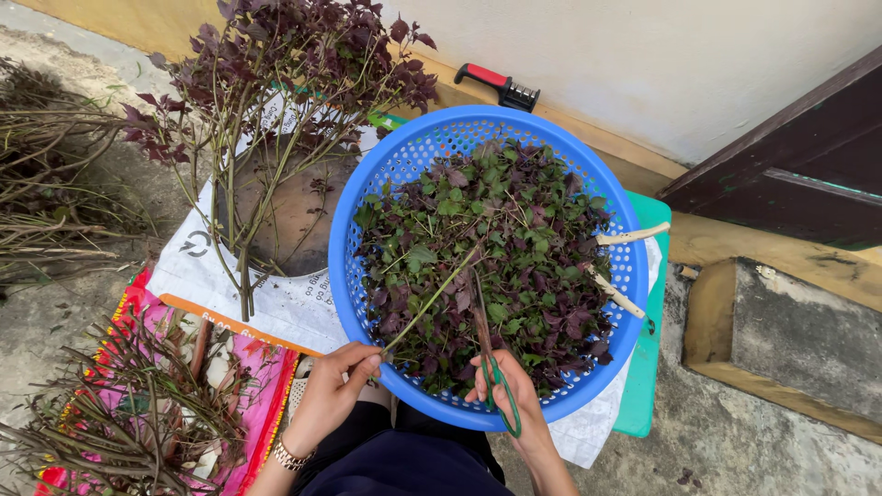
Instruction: The person uses green-handled scissors to cut leaves from purple-leafed herb stems. They hold each stem with the left hand and snip the leaves into a blue plastic basket, then place the trimmed stems onto a pile on the floor.
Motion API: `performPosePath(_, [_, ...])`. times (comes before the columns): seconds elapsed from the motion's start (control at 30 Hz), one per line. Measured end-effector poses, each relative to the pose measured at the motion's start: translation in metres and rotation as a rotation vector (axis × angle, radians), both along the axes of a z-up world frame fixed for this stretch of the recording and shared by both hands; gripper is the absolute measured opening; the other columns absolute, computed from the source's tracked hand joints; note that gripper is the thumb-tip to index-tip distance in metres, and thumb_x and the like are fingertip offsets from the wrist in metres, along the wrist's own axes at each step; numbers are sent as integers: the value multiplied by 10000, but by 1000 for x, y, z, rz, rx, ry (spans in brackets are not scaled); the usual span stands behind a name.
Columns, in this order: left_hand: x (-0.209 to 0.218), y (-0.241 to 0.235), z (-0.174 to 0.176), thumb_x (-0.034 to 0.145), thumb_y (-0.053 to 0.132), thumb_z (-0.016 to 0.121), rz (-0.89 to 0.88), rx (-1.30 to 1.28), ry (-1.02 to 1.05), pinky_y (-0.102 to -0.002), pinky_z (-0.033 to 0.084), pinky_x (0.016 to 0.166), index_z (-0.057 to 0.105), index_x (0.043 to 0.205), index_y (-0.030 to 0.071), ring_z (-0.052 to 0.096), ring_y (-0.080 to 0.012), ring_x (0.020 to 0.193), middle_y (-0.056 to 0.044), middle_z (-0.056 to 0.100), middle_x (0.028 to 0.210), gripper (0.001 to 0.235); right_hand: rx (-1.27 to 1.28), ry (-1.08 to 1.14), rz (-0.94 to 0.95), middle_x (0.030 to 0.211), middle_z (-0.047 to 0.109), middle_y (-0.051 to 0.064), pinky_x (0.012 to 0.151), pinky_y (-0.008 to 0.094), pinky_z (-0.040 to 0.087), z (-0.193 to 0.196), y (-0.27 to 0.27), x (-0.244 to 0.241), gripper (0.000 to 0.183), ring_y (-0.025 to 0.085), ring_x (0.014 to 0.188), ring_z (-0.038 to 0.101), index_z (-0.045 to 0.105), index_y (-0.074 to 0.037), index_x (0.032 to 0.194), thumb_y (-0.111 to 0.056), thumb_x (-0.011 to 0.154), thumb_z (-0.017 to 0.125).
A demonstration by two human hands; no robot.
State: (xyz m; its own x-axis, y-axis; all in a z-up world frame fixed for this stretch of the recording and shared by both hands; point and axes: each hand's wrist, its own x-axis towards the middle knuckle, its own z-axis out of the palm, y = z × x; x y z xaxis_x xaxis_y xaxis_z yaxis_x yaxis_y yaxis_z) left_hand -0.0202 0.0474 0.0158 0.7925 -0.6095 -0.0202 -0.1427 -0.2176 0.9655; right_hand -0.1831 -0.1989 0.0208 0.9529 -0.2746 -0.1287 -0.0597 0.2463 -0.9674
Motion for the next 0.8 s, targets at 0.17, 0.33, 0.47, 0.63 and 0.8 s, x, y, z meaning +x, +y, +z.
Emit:
performPosePath(0.17, [-5, 2, -8, 966, 179, 628, -24, 15, 62, -273, 543, 672, 748, 999, -14, 710, -140, 728, -61, 729, 796, 229, 28, 25, -38, 756, 527, 27, 651, 354, 578, -5, 3, 6, 476, 123, 669, 537, 615, 22, 1144, -419, 968, 647])
performPosePath(0.33, [-8, 0, -24, 968, 197, 629, -19, -4, 162, -266, 544, 683, 762, 1025, 1, 710, -117, 736, -37, 761, 807, 244, 33, 84, -86, 656, 530, 27, 483, 297, 508, -13, 5, 0, 368, 130, 534, 545, 643, 30, 1081, -326, 998, 604])
performPosePath(0.47, [-2, 1, -34, 1025, 202, 593, -66, -194, 218, -251, 534, 778, 766, 1142, -1, 665, -90, 814, -15, 734, 834, 291, 60, 150, -156, 649, 535, 29, 465, 298, 503, -13, 8, -1, 376, 128, 506, 537, 650, 38, 1070, -324, 989, 590])
performPosePath(0.63, [12, 19, -34, 1045, 212, 557, 43, -257, 304, -240, 496, 747, 744, 1236, 9, 599, -80, 802, 5, 717, 848, 336, 47, 185, -185, 661, 499, 26, 472, 289, 452, -14, 12, -9, 342, 135, 525, 509, 643, 55, 1119, -252, 977, 589])
performPosePath(0.8, [19, 69, -40, 1035, 194, 553, 265, -318, 236, -234, 553, 772, 666, 1289, 30, 679, -70, 839, -3, 741, 887, 323, 56, 141, -124, 717, 487, 47, 498, 307, 442, -27, 13, -6, 340, 131, 596, 466, 616, 99, 1163, -189, 985, 585])
